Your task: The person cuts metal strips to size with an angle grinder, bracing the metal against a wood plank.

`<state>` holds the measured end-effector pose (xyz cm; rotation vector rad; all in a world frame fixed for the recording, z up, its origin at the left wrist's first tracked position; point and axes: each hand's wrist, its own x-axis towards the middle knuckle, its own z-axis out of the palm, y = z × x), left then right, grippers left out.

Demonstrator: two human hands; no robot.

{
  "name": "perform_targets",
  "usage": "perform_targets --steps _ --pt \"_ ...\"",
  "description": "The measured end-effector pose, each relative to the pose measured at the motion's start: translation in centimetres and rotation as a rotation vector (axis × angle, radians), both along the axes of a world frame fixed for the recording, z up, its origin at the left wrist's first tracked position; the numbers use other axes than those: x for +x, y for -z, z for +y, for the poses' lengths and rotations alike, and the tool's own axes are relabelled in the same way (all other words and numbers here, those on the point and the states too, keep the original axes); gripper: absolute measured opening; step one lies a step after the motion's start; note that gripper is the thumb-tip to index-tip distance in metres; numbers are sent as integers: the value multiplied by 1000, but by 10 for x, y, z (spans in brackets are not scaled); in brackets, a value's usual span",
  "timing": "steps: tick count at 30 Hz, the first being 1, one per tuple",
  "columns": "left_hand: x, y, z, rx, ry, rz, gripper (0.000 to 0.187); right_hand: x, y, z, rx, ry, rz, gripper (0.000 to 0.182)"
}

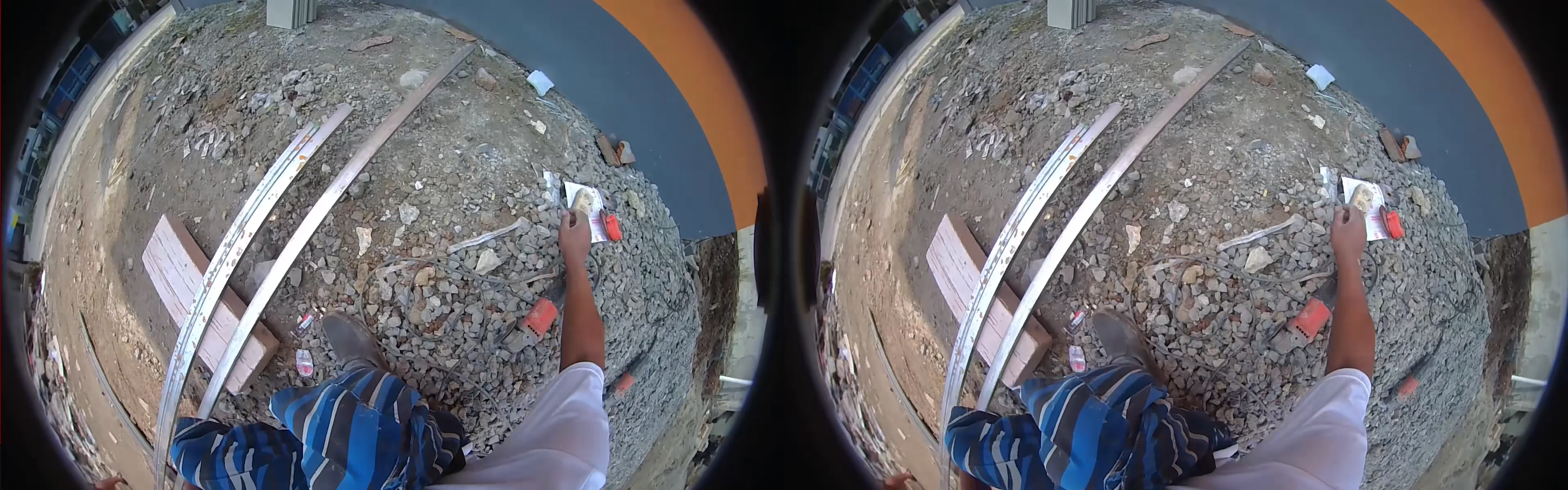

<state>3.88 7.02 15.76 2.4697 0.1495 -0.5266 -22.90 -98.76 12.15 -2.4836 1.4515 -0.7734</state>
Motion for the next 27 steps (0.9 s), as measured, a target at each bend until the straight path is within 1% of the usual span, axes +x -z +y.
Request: perform_targets --steps 1,2,3,4,5,6,7,8,9,10,11,12,13,14,15,16,17,18,19,20,21,22,23,24,25,26,27 --pt "2 -9 5 -20 -17 26 45 -16 -8 -22 -31 133 76 35" --pt "3 -18 11 -39 -28 55 45 -48 11 -64 -257 124 132 33" --pt "1 -22 19 -60 -38 85 44 -66 5 -82 -273 178 180 39" --pt "-8 -25 28 -81 -52 113 43 -75 -4 -91 -147 383 361 48" --pt "-21 -24 35 -107 -67 131 43 -80 -8 -106 -23 570 489 59" --pt "-32 -22 39 -137 -78 136 42 -86 -6 -122 13 603 483 64" --pt "-44 -5 80 -158 -81 144 41 -99 2 -139 58 641 484 69" --pt "-16 -49 10 565 261 248 36 -137 28 -182 76 493 437 74" --pt "5 -85 -56 500 24 295 41 -157 56 -218 98 351 389 80" --pt "25 -89 -53 476 0 195 43 -144 53 -212 108 327 392 80" --pt "43 -90 -43 425 9 64 43 -136 37 -202 176 348 423 84" --pt "65 -97 -49 435 16 26 42 -127 27 -202 235 366 457 88" --pt "81 -103 -68 414 -13 -2 42 -130 29 -215 250 373 489 89" --pt "96 -110 -84 421 8 -27 39 -133 27 -225 260 364 516 91" --pt "106 -112 -97 429 49 -86 38 -150 43 -249 241 361 545 88" --pt "117 -117 -123 478 61 -47 38 -160 53 -259 235 303 494 83" --pt "126 -118 -142 515 79 -15 40 -161 49 -253 242 284 409 73" --pt "138 -101 -128 532 186 -83 37 -163 46 -248 263 276 369 68" --pt "144 -95 -136 515 203 -78 39 -164 46 -246 292 275 332 64" --pt "148 -94 -158 503 233 -68 42 -162 47 -248 297 256 331 64" --pt "152 -95 -177 511 238 -6 44 -163 49 -249 288 268 376 62" --pt "157 -97 -197 514 252 55 47 -160 40 -237 277 289 420 61" --pt "162 -102 -218 541 321 90 49 -160 32 -221 270 215 294 61" --pt "165 -107 -239 568 390 125 51 -159 28 -206 268 225 287 61" --pt "168 -108 -257 565 398 121 51 -149 17 -184 166 254 217 63" --pt "171 -109 -273 521 449 51 49 -135 3 -158 64 283 146 65" --pt "175 -112 -290 479 504 -21 48 -117 -17 -128 87 265 55 64"
